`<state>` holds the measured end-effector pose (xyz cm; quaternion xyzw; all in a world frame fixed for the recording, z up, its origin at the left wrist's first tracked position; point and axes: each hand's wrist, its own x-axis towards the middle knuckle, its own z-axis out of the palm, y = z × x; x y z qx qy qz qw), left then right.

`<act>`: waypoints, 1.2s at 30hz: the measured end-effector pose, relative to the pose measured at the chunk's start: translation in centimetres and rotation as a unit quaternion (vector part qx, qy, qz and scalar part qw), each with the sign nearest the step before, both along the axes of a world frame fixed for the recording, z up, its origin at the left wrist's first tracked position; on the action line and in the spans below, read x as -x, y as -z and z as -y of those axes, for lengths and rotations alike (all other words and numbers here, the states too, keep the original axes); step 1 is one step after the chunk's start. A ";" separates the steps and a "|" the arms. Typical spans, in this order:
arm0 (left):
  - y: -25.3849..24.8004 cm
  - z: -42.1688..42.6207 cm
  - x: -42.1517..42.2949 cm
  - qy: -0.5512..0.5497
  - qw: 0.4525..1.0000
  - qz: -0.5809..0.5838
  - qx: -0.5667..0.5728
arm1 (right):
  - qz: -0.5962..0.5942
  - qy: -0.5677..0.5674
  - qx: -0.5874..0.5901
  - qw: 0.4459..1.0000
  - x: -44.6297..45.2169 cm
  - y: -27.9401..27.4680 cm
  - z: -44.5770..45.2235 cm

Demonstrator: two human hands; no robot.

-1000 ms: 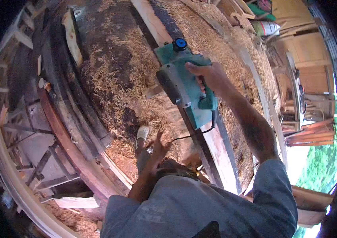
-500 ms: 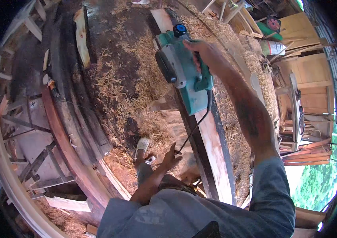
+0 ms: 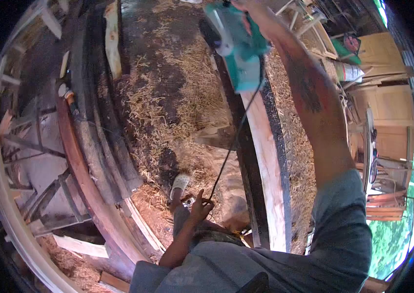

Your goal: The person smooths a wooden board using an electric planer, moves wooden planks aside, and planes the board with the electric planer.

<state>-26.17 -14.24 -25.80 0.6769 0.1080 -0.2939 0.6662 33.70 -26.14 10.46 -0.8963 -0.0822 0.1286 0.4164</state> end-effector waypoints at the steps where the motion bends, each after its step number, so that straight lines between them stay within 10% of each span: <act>1: -0.2 -0.3 -0.6 0.010 1.000 -0.001 0.002 | 0.008 -0.005 0.000 1.000 -1.3 0.0 -0.2; 9: -7.1 -2.1 -3.2 -0.134 0.987 0.039 -0.085 | 0.041 -0.032 -0.005 0.999 -5.0 1.8 -1.9; 14: 3.0 -3.2 2.5 -0.441 0.872 0.044 0.210 | 0.062 -0.031 0.006 0.998 -0.1 3.1 -0.2; 16: 5.5 -6.8 5.6 -0.398 0.914 0.058 -0.050 | 0.069 -0.025 0.010 0.997 4.9 3.4 1.5; 17: 3.0 -7.7 4.8 -0.474 0.879 -0.024 0.041 | 0.072 -0.021 0.013 0.997 8.3 3.3 2.6; 26: -1.3 -11.7 8.5 -0.265 0.960 0.001 -0.096 | 0.054 0.108 -0.006 0.993 50.7 -1.3 15.3; 36: -9.7 4.0 20.0 0.217 0.976 0.009 0.002 | -0.318 0.315 -0.006 0.894 97.4 -7.4 28.2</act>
